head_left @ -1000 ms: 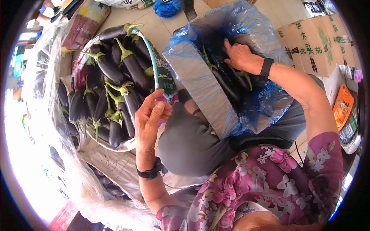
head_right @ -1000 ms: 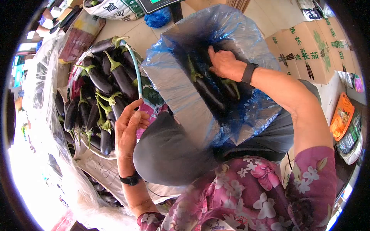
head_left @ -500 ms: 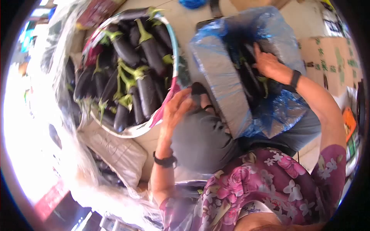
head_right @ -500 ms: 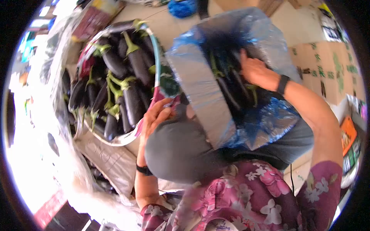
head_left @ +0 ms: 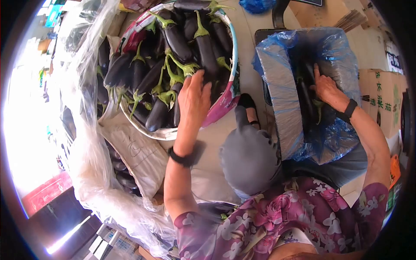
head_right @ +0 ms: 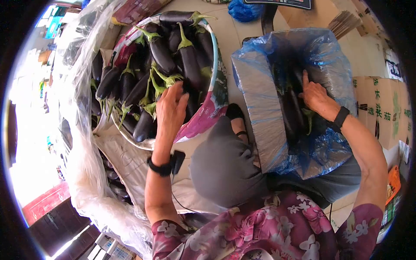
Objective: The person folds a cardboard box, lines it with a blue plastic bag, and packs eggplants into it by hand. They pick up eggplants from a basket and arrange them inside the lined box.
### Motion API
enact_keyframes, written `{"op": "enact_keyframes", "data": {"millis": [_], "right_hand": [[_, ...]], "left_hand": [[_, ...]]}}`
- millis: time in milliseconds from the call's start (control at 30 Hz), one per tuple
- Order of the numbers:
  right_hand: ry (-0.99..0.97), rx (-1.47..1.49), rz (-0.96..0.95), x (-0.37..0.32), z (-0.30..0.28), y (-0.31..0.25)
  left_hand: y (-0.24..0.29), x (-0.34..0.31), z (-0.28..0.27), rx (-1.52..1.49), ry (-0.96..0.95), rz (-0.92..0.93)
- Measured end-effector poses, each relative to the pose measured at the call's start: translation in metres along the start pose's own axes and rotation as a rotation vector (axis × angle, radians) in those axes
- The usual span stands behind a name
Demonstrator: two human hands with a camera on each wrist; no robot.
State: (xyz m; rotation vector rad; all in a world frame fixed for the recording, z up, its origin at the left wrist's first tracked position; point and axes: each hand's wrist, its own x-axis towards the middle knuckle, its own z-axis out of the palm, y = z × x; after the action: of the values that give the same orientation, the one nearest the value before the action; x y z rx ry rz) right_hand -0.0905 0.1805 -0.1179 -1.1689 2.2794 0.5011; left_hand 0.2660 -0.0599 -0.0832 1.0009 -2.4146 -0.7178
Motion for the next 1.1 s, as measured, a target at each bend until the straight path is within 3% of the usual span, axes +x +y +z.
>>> {"op": "enact_keyframes", "data": {"millis": [33, 67, 200, 233, 267, 333, 433, 500, 567, 600, 667, 733, 800, 867, 933, 1033, 1100], "right_hand": [[0.005, 0.005, -0.001, 0.001, 0.001, 0.0], [0.011, 0.01, 0.0, 0.001, 0.0, 0.001], [-0.032, 0.026, 0.033, -0.004, -0.001, 0.003], [0.054, 0.05, -0.049, 0.0, 0.012, 0.009], [0.139, 0.072, -0.119, 0.0, 0.021, 0.019], [0.221, 0.124, -0.251, -0.005, 0.023, 0.026], [0.097, 0.028, -0.237, -0.009, 0.003, 0.015], [0.132, 0.046, -0.254, -0.002, 0.008, 0.019], [0.173, 0.044, -0.285, 0.001, 0.011, 0.018], [0.175, 0.049, -0.274, -0.001, 0.008, 0.019], [0.175, 0.077, -0.319, -0.007, 0.006, 0.02], [0.158, 0.073, -0.278, -0.002, 0.01, 0.018], [0.136, 0.075, -0.232, 0.0, 0.014, 0.019], [0.25, 0.116, -0.334, -0.002, 0.018, 0.024], [0.175, 0.066, -0.295, 0.0, 0.015, 0.02], [0.103, 0.056, -0.273, -0.006, 0.001, 0.019], [0.101, 0.104, -0.287, -0.01, 0.001, 0.02]], "left_hand": [[-0.007, 0.016, 0.011, 0.059, -0.003, 0.126], [-0.013, 0.034, 0.022, 0.054, -0.003, 0.136], [-0.037, 0.101, 0.068, 0.406, -0.111, -0.097], [-0.038, 0.113, 0.072, 0.407, -0.202, -0.284], [-0.019, 0.122, 0.07, 0.547, -0.242, -0.332], [-0.017, 0.134, 0.078, 0.628, -0.246, -0.385], [-0.021, 0.133, 0.084, 0.641, -0.231, -0.384], [-0.023, 0.131, 0.093, 0.641, -0.218, -0.354], [-0.026, 0.125, 0.105, 0.565, -0.109, -0.378], [-0.025, 0.127, 0.105, 0.563, -0.111, -0.366], [-0.026, 0.129, 0.098, 0.438, -0.199, -0.523], [-0.035, 0.126, 0.091, 0.393, -0.187, -0.477], [-0.016, 0.12, 0.068, -0.45, -0.086, -0.489], [0.018, 0.114, 0.043, -0.698, 0.014, -0.289], [0.085, 0.101, 0.007, -0.567, 0.068, -0.191], [0.143, 0.089, -0.031, -0.444, 0.112, -0.104], [0.166, 0.085, -0.035, -0.618, 0.13, 0.064]]}}
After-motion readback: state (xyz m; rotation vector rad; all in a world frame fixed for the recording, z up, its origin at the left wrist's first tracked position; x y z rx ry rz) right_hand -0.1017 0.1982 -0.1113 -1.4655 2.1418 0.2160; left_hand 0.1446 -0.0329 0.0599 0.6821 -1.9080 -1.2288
